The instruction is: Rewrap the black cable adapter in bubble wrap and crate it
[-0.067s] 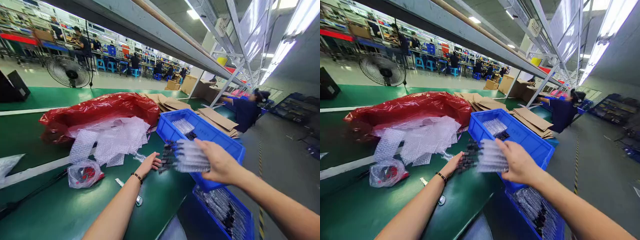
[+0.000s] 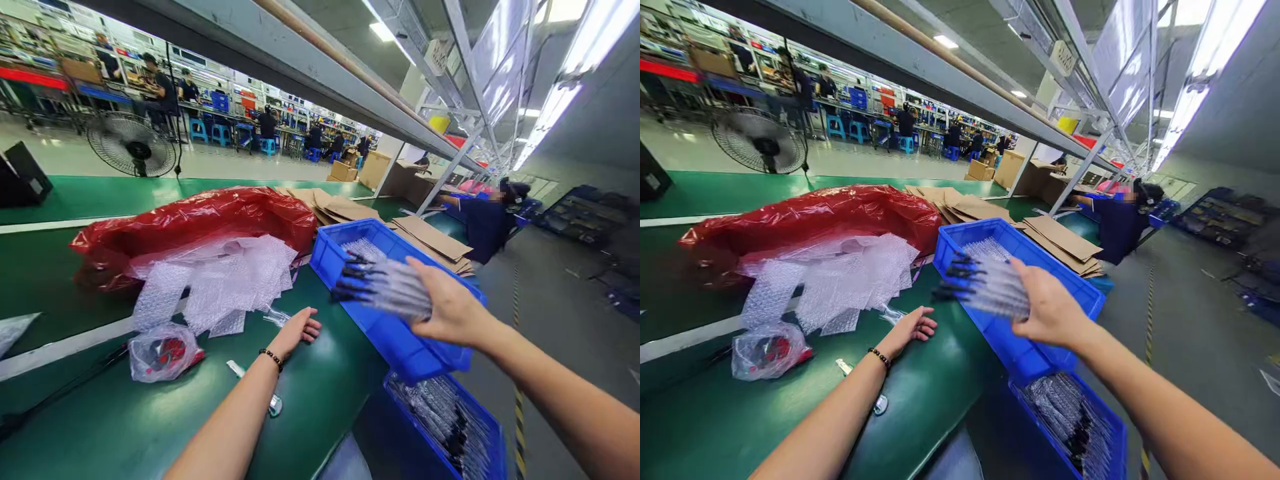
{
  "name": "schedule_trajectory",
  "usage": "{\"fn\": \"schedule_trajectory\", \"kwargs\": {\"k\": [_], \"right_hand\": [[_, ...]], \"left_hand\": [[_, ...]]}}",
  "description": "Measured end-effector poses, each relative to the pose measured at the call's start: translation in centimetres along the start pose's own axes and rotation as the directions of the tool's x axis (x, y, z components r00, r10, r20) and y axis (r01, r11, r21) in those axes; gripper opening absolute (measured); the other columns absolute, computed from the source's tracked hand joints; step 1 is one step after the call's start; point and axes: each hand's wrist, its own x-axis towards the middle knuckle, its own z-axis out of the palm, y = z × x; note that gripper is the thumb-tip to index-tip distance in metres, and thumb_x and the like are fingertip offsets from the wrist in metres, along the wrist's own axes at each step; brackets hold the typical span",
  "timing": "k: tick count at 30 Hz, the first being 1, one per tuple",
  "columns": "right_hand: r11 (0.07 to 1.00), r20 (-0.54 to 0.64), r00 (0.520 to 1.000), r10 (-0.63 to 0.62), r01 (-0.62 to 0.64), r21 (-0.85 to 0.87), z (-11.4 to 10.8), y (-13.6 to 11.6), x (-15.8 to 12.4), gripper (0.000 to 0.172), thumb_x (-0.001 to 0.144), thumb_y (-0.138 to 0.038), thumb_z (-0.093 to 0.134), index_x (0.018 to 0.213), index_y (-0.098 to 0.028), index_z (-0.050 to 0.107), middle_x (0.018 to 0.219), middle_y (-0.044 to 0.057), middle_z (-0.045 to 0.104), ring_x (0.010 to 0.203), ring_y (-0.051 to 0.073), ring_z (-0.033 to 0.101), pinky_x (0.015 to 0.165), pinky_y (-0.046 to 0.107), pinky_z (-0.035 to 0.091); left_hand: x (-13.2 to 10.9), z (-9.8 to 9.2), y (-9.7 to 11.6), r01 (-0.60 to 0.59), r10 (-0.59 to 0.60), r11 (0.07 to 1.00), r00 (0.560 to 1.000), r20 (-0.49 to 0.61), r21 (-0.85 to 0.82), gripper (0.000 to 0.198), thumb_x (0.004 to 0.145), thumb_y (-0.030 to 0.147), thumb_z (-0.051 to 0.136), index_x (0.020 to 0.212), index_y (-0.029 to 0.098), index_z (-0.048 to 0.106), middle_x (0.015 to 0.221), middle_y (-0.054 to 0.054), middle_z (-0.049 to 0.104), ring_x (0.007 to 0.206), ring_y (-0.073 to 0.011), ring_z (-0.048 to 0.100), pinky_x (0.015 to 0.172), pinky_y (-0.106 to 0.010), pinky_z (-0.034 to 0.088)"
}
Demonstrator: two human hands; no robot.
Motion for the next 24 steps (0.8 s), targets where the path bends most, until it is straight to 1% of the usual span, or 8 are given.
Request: {"fn": "schedule_trajectory", "kwargs": {"k": [2,5,8,11,15,19,21,24], "right_hand": [[0.992,-0.017,0.992,0.125,-0.126,-0.025,-0.3,2.7,0.6,0.095,0.056,-0.033,0.059,0.138,-0.010,0.017,0.116,0.014,0.047,0.105,0.027,0.048,0.090,0.037,0.039],[0.957,0.039,0.958,0.285,-0.282,-0.075,1.3,6.5,0.8,0.099,0.055,-0.036,0.061,0.138,-0.008,0.016,0.117,0.016,0.047,0.106,0.028,0.048,0.090,0.036,0.039],[0.927,0.194,0.912,0.363,-0.331,-0.178,4.4,9.3,0.5,0.101,0.053,-0.038,0.063,0.138,-0.008,0.017,0.111,0.017,0.049,0.101,0.029,0.050,0.085,0.036,0.040],[0.899,0.387,0.818,0.426,-0.336,-0.280,7.6,10.6,0.3,0.105,0.051,-0.042,0.066,0.139,-0.010,0.018,0.101,0.017,0.052,0.090,0.030,0.053,0.077,0.037,0.042],[0.890,0.605,0.653,0.455,-0.316,-0.329,11.1,11.4,0.4,0.113,0.048,-0.045,0.070,0.141,-0.013,0.015,0.108,0.021,0.050,0.096,0.033,0.052,0.078,0.039,0.042],[0.865,0.802,0.361,0.476,-0.354,-0.354,14.5,12.4,0.2,0.128,0.038,-0.034,0.077,0.142,-0.019,0.003,0.123,0.023,0.043,0.108,0.034,0.047,0.085,0.045,0.039],[0.855,0.850,0.245,0.467,-0.369,-0.363,16.3,13.0,0.1,0.133,0.033,-0.028,0.078,0.141,-0.022,0.001,0.129,0.021,0.038,0.112,0.035,0.043,0.088,0.050,0.036],[0.842,0.868,0.166,0.468,-0.382,-0.381,18.3,13.5,-0.3,0.134,0.030,-0.027,0.079,0.141,-0.023,0.005,0.132,0.020,0.036,0.114,0.037,0.041,0.091,0.057,0.030]], "left_hand": [[0.0,0.1,0.0,-0.004,0.004,1.000,1.000,0.000,0.013,0.062,0.076,0.061,0.043,0.110,0.010,0.043,0.086,-0.010,0.057,0.069,-0.0141,0.055,0.061,-0.026,0.043],[-0.1,0.0,0.0,-0.018,0.018,0.999,1.000,0.009,0.046,0.073,0.065,0.068,0.050,0.109,0.010,0.044,0.088,-0.010,0.057,0.072,-0.0151,0.054,0.064,-0.028,0.043],[-0.2,-0.3,-0.1,-0.033,0.032,0.996,0.999,0.020,0.084,0.079,0.061,0.071,0.051,0.111,0.009,0.044,0.092,-0.012,0.057,0.076,-0.0163,0.054,0.068,-0.029,0.043],[-0.3,-0.6,-0.1,-0.018,0.016,0.995,1.000,0.024,0.096,0.078,0.063,0.070,0.051,0.113,0.010,0.043,0.095,-0.012,0.057,0.079,-0.0171,0.055,0.071,-0.030,0.044],[-0.4,-0.8,0.2,0.024,-0.026,0.995,1.000,0.015,0.095,0.078,0.065,0.068,0.051,0.117,0.010,0.042,0.100,-0.014,0.058,0.086,-0.0196,0.055,0.075,-0.031,0.044],[-0.2,-1.6,-0.2,0.076,-0.077,0.995,0.997,0.003,0.061,0.076,0.068,0.065,0.052,0.121,0.012,0.039,0.107,-0.014,0.058,0.093,-0.0216,0.055,0.080,-0.032,0.044],[0.2,-2.4,-0.7,0.130,-0.130,0.991,0.991,-0.003,0.020,0.077,0.067,0.065,0.054,0.121,0.012,0.037,0.106,-0.014,0.058,0.092,-0.0225,0.056,0.079,-0.032,0.045],[1.0,-3.2,-1.3,0.177,-0.180,0.982,0.983,-0.039,-0.066,0.078,0.065,0.064,0.056,0.120,0.013,0.033,0.101,-0.015,0.060,0.086,-0.0230,0.058,0.072,-0.031,0.047]]}}
